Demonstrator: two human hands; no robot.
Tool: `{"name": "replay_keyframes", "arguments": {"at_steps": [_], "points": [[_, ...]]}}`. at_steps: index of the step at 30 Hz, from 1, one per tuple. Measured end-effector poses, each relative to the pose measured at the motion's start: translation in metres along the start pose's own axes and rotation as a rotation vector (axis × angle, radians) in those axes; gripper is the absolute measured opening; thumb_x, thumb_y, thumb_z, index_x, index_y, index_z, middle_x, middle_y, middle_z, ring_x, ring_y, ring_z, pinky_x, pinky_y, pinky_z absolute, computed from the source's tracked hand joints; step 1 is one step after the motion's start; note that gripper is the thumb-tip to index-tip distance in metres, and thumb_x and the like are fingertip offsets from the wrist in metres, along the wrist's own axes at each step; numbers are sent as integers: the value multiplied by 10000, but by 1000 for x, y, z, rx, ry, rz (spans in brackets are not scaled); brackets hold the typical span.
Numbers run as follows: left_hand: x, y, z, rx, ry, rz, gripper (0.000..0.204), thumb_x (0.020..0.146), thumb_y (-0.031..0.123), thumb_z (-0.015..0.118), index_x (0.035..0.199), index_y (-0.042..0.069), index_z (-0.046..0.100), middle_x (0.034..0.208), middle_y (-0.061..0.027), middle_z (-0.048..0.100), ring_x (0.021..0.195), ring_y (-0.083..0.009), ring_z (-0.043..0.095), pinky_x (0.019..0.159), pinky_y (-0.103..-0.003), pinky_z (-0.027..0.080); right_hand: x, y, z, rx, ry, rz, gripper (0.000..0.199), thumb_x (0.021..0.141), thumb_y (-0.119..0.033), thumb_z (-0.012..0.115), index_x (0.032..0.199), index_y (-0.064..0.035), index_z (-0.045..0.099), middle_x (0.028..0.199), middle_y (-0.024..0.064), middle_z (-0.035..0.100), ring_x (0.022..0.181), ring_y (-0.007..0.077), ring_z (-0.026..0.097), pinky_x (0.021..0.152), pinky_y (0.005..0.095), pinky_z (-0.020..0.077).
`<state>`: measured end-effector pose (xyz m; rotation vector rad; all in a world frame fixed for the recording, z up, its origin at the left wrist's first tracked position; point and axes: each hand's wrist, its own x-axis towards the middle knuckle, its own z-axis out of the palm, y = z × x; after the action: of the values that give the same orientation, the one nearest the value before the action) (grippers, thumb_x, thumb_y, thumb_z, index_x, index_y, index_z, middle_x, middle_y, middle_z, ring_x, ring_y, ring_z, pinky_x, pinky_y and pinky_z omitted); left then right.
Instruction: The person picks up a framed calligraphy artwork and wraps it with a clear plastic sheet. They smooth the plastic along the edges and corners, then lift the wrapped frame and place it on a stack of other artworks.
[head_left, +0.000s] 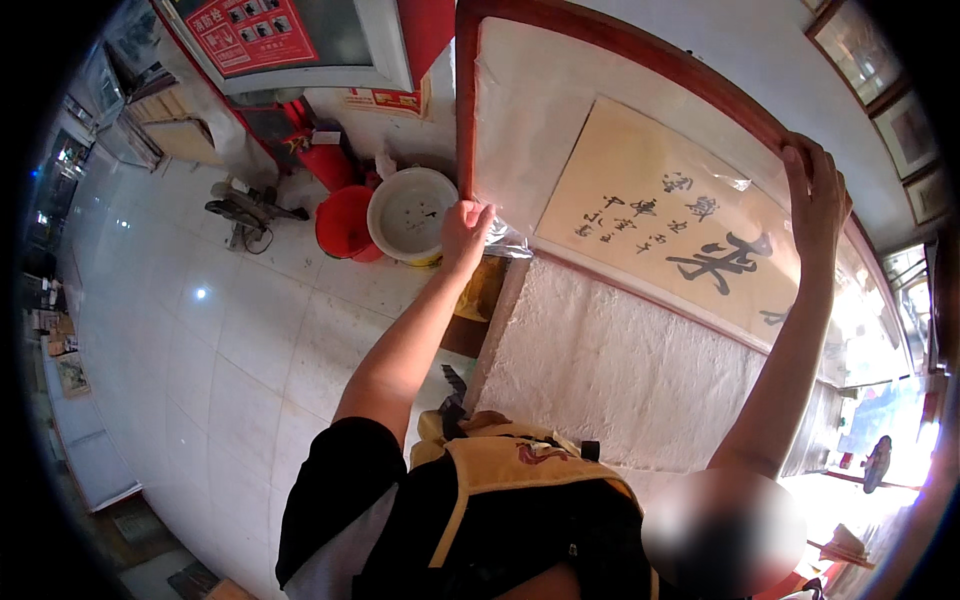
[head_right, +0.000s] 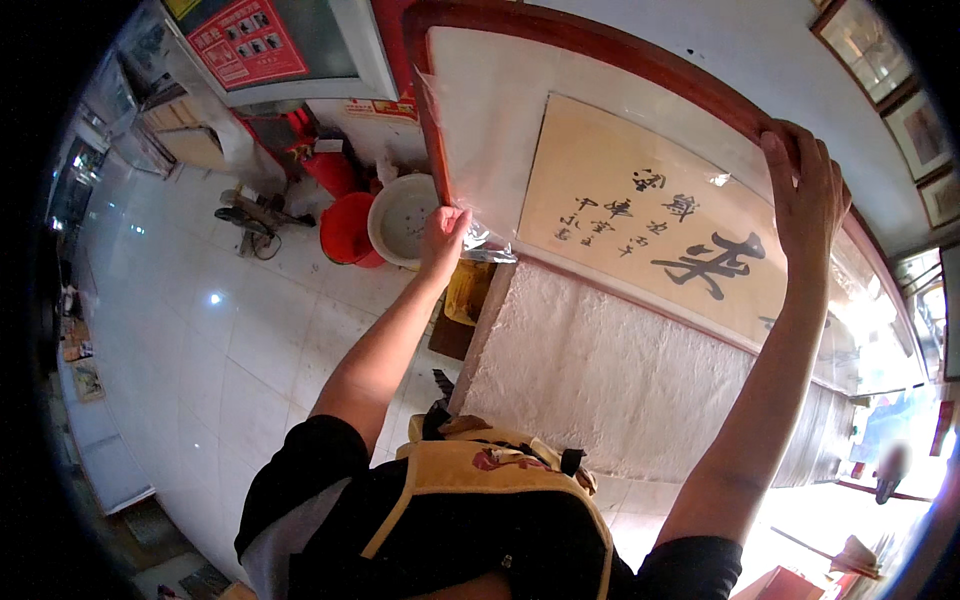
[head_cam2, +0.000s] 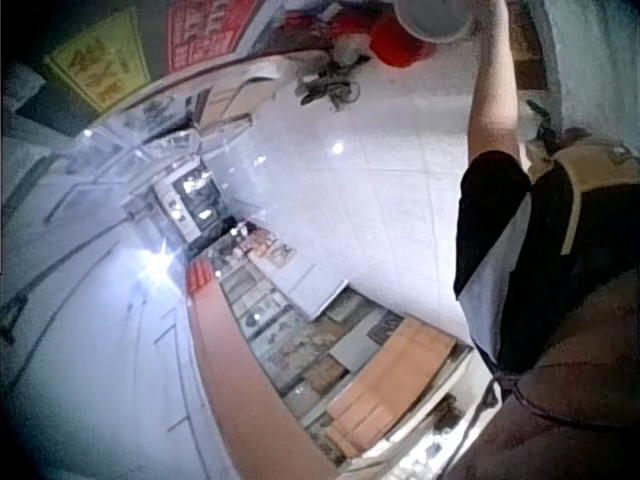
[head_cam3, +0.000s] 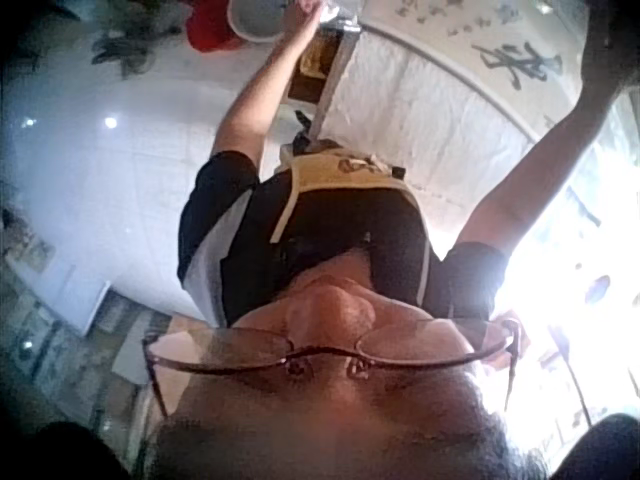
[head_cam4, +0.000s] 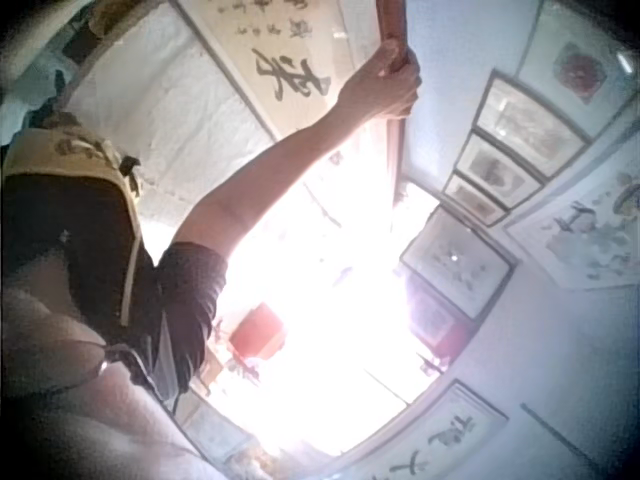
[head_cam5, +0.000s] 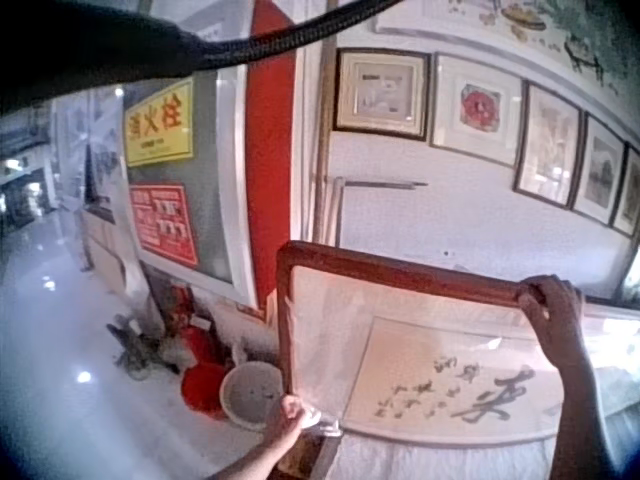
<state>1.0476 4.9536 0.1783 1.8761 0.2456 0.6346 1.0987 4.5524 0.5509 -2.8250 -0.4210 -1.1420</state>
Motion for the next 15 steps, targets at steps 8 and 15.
{"name": "replay_keyframes", "arguments": {"at_steps": [8, 15], "points": [[-1, 9, 11, -5, 112, 104, 111, 949, 132, 654, 896, 49, 602, 775, -125, 618, 732, -286, 598, 687, -412, 479, -1, 11, 3, 39, 19, -40, 440, 996, -570, 522, 1180, -207, 690, 1076, 37, 699, 976, 252, 654, 915, 432, 473], [0, 20, -16, 353, -92, 349, 174, 967, 207, 625, 929, 42, 588, 872, -144, 618, 860, -374, 568, 788, -476, 471, -1, 2, -1, 60, 22, -34, 410, 995, -540, 543, 1161, -195, 689, 1057, 37, 701, 980, 258, 660, 904, 437, 487]]}}
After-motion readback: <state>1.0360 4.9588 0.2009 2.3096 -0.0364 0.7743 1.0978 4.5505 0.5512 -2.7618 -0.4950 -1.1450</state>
